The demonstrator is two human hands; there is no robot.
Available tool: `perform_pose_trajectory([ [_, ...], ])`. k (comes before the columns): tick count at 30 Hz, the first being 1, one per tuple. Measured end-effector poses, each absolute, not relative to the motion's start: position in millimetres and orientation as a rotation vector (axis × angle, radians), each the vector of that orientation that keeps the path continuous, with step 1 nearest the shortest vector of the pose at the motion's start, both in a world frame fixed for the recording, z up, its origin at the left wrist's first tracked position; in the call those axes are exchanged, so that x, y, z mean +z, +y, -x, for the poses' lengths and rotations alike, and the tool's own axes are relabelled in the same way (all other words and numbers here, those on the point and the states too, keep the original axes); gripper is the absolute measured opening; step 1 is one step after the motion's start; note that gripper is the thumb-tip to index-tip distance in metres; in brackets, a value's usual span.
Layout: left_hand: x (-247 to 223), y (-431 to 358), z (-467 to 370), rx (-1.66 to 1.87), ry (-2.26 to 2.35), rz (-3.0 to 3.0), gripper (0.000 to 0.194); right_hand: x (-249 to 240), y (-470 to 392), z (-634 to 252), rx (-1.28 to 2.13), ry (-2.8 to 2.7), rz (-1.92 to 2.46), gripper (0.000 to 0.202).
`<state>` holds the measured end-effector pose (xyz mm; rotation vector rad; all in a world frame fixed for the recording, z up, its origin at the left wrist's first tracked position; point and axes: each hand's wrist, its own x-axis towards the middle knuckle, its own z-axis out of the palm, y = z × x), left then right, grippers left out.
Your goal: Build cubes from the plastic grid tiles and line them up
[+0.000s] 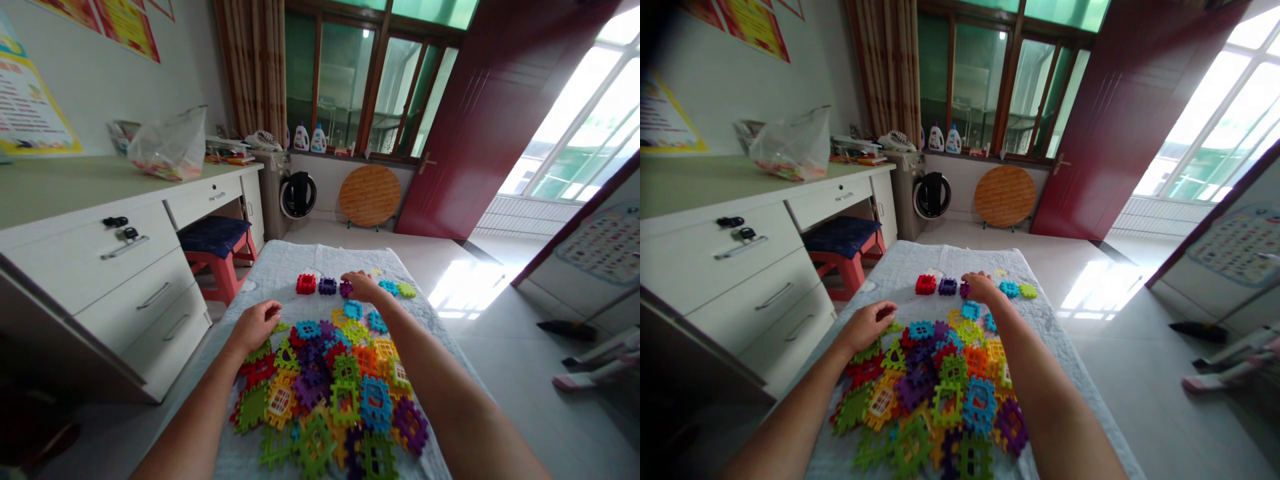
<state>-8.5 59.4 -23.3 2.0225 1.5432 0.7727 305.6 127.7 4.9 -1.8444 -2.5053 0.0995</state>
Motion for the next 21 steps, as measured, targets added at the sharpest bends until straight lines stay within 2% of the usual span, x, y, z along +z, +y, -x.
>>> perform_pose_trajectory([
  [8, -25.4, 60.1, 9.6, 0.763, 1.556, -2.05, 0.028, 6.2, 129.5, -308.2, 0.115, -2.569, 1.836, 0.051],
  [21, -24.0, 59.4, 9.1, 0.758, 1.54, -2.05, 0.029, 7.7, 132.9, -302.3, 0.176, -2.532, 1.916, 0.072],
])
